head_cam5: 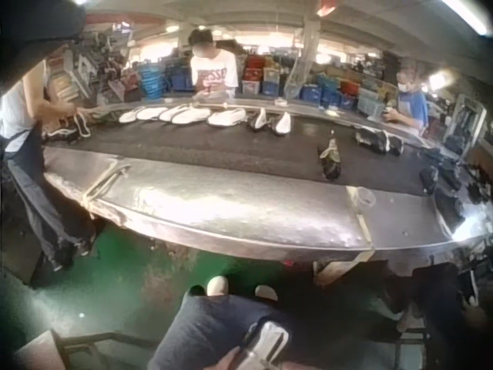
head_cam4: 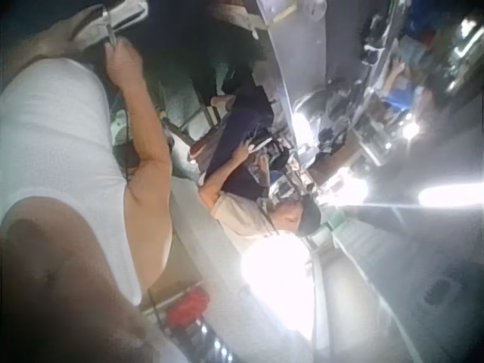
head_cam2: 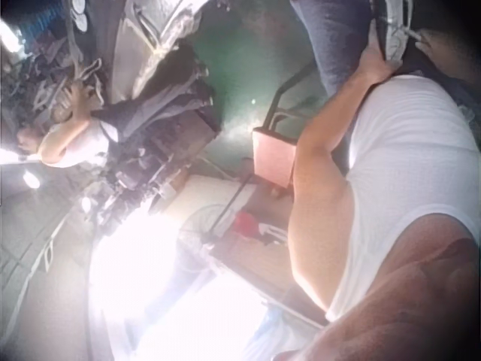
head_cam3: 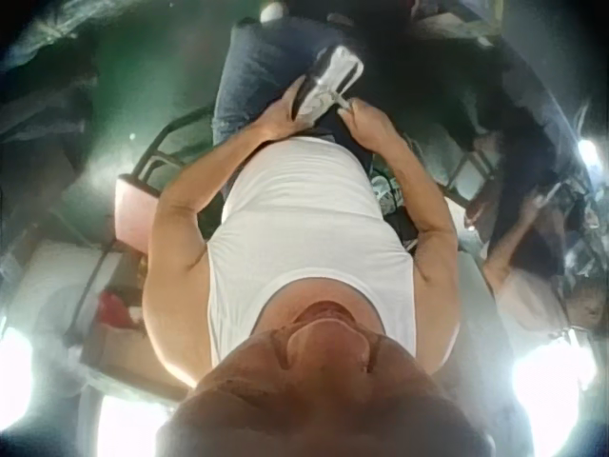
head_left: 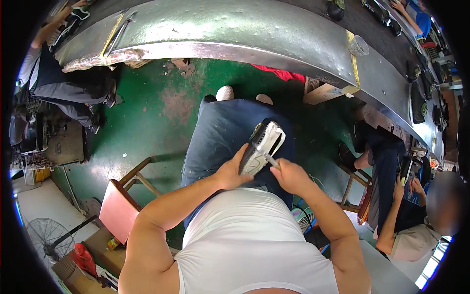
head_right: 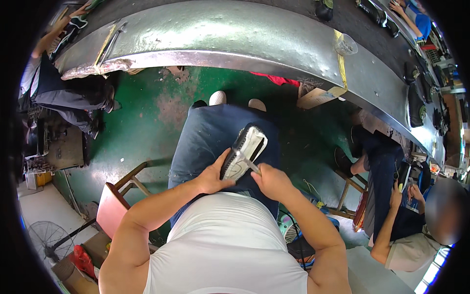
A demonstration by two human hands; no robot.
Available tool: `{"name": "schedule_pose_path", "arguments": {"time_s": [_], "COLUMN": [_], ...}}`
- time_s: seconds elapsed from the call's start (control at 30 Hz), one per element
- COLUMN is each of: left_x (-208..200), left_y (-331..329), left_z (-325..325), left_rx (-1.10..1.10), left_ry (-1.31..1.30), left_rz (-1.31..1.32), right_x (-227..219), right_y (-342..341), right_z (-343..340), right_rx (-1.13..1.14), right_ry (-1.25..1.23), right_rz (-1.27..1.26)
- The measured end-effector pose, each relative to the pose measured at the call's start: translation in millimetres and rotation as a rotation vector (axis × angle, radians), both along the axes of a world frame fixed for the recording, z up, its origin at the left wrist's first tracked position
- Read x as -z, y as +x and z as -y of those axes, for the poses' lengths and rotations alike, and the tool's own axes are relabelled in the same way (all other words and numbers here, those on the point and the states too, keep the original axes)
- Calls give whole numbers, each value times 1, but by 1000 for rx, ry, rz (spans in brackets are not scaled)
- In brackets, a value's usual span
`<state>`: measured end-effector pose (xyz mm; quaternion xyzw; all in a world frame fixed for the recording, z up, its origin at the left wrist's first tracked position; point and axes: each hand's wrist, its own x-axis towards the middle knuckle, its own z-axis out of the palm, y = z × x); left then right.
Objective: Manually shaping, lasting, and adjusting shoe components using hand tools on an industrial conveyor line.
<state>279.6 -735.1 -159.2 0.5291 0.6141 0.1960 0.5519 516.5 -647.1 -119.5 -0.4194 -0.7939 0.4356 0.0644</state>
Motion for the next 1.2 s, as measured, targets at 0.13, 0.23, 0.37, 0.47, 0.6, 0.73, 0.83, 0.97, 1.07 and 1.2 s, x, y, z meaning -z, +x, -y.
{"name": "schedule_pose_path", "arguments": {"time_s": [0.13,0.23,0.37,0.47,0.6,0.73,0.83,0.97,1.07,1.2], "left_x": [-40,-74,-109,-108,-65,19,12,-15,-22,-5], "left_y": [-11,-29,-47,-37,-13,5,-4,-7,-1,3], "left_z": [-23,-27,-56,-83,-115,-110,-62,-49,-56,-40], "left_rx": [146,135,-55,-224,-332,-312,-37,45,185,47], "left_ry": [-180,201,420,559,368,-11,45,15,122,289], "left_rz": [-219,-375,-306,192,455,272,92,7,-233,-337], "right_x": [7,13,27,32,8,17,8,3,5,15], "right_y": [10,28,47,51,43,52,51,37,27,29], "right_z": [1,6,17,21,16,20,21,21,16,16], "right_rx": [-63,232,427,482,374,310,220,156,146,120], "right_ry": [-102,-243,-420,-465,-454,-401,-314,-297,-347,-302], "right_rz": [133,-164,-232,-235,-67,-16,-48,6,101,192]}}
